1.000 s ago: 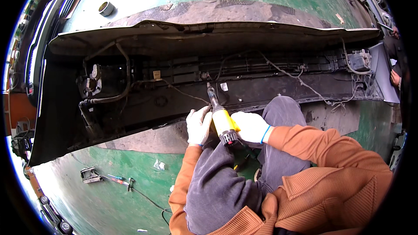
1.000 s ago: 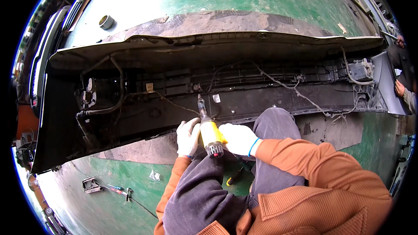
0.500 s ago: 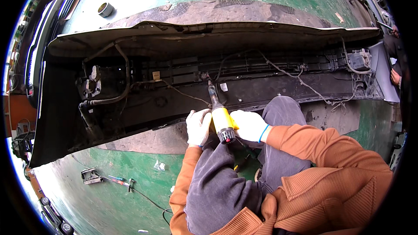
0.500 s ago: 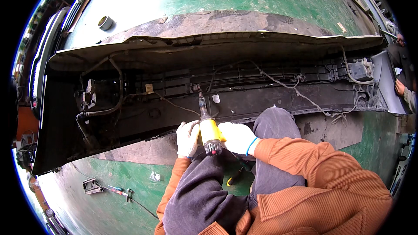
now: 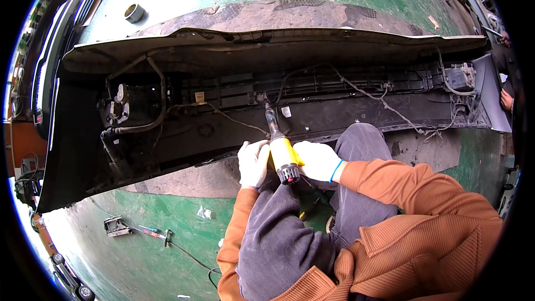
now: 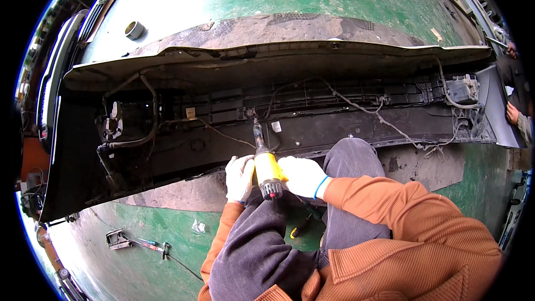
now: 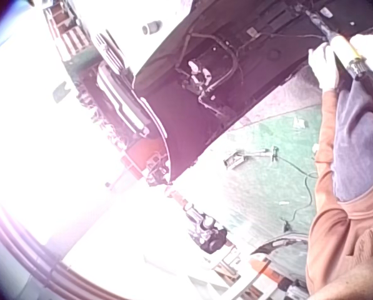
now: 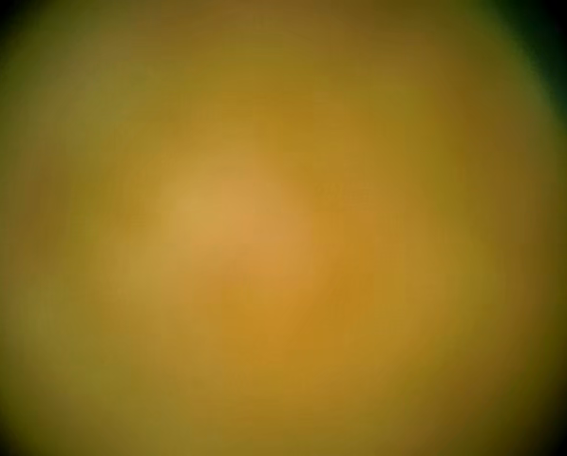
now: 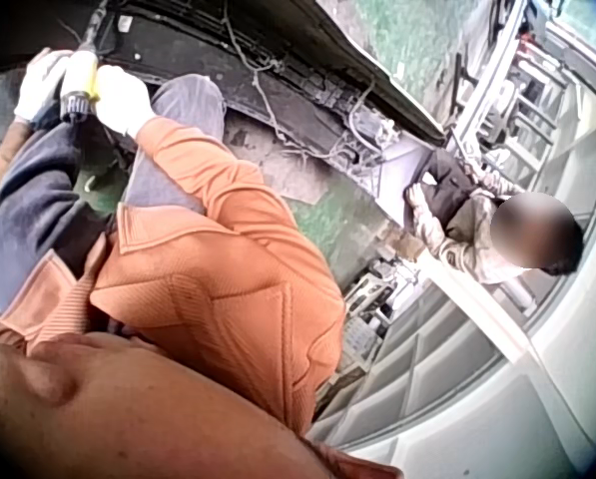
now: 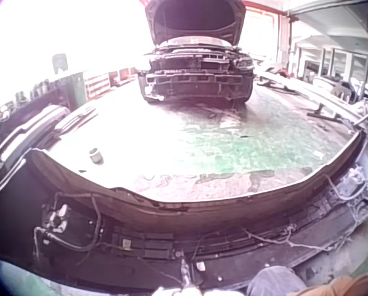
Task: The person uses a heat gun to warm the interior of a car bumper and then manually manipulates the plastic and wires. They work on securing the internal components and routing cables within the bumper assembly while sitting on the floor.
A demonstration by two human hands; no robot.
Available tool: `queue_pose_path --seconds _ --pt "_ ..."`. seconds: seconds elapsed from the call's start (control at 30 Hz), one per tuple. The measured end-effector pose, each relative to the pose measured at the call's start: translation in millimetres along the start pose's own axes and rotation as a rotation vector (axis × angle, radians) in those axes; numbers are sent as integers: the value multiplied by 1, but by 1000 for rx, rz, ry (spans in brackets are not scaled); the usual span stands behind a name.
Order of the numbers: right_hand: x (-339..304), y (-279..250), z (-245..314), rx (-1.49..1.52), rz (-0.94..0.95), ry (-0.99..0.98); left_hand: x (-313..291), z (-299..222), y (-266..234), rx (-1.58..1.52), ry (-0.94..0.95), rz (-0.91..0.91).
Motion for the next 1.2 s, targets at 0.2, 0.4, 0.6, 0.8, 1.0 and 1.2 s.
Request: queue_pose_path --seconds 0.2,0.4,0.6,0.8,1.0,1.2 --pt "2 0 0 -4 19 15 1 0 1 -1 -9 4" --pt "2 1 -1 9 17 11 0 0 1 -3 -18 0" --pt "2 0 0 22 21 40 1 -4 -2 10 -10 6" --pt "2 -3 4 12 22 37 1 0 1 2 6 -8" --pt "1 -2 3 21 14 35 0 1 2 0 11 -10" --pt "2 1 0 12 28 32 0 0 1 6 8 9"
Point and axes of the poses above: each hand's wrist, its own x-axis towards the middle knuckle, its own y-axis out of the palm, z = x × y, the point moved 4 cm from there along x, towards the middle knuckle, and after that the axes turned 14 degrees about x, right-handed, at the moved point
